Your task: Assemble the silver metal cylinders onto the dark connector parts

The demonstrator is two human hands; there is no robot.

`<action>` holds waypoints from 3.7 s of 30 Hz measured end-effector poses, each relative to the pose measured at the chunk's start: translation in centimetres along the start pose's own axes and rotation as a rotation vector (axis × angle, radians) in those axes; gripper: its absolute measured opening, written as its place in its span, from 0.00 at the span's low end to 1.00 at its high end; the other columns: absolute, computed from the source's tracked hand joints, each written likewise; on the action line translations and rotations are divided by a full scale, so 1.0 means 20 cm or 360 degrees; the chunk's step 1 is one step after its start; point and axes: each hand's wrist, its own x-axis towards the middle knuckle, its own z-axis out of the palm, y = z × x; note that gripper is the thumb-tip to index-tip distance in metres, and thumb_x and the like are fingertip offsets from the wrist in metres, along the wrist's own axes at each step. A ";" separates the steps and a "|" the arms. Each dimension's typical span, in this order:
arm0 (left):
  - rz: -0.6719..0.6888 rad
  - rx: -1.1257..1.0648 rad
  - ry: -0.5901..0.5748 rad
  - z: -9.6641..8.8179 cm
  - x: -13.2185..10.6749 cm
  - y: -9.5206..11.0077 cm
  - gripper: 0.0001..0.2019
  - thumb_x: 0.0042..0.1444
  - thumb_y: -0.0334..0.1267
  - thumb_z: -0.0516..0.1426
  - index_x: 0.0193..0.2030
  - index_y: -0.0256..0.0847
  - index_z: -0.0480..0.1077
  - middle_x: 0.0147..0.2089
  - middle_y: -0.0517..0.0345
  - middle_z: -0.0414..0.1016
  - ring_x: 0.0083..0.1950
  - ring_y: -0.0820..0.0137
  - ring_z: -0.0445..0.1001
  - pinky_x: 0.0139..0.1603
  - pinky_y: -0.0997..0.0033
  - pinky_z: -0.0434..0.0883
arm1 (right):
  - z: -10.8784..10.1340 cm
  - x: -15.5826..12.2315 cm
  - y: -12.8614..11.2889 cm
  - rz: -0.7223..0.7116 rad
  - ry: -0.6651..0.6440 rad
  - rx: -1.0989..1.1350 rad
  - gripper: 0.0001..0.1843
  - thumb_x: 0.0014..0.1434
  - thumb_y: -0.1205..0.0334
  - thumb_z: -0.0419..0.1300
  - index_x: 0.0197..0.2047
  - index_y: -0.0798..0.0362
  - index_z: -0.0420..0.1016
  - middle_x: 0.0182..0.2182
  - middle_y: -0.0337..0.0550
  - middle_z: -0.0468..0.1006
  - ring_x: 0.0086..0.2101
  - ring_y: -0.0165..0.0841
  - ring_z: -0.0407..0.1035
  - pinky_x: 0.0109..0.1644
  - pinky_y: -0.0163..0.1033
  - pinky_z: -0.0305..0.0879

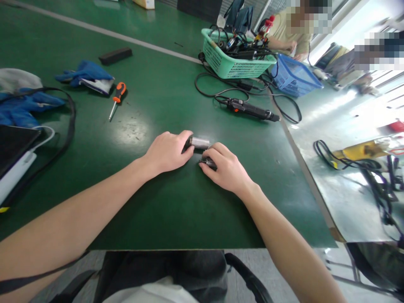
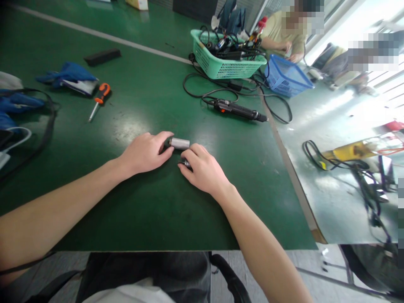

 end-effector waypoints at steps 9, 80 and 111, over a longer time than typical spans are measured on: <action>0.0392 -0.0121 0.0122 -0.03 -0.03 0.01 0.12 0.66 0.41 0.51 0.47 0.39 0.72 0.28 0.59 0.75 0.30 0.66 0.73 0.34 0.66 0.64 | 0.04 0.00 -0.01 -0.0039 0.0073 0.0017 0.01 0.67 0.63 0.59 0.42 0.50 0.72 0.40 0.46 0.71 0.42 0.40 0.69 0.48 0.46 0.72; 0.0632 0.0020 -0.0108 -0.01 -0.03 -0.01 0.13 0.66 0.44 0.51 0.38 0.42 0.74 0.31 0.54 0.78 0.32 0.63 0.76 0.33 0.63 0.65 | 0.05 0.00 -0.01 -0.0003 0.0076 0.0058 0.09 0.67 0.62 0.59 0.50 0.51 0.72 0.46 0.50 0.77 0.48 0.43 0.73 0.54 0.50 0.73; 0.0660 0.0020 -0.0063 0.01 -0.03 -0.02 0.12 0.66 0.44 0.51 0.38 0.42 0.73 0.30 0.55 0.78 0.31 0.63 0.76 0.33 0.64 0.63 | 0.05 -0.01 0.00 -0.0034 0.0119 0.0028 0.08 0.65 0.63 0.59 0.48 0.50 0.71 0.44 0.50 0.77 0.45 0.43 0.73 0.52 0.49 0.73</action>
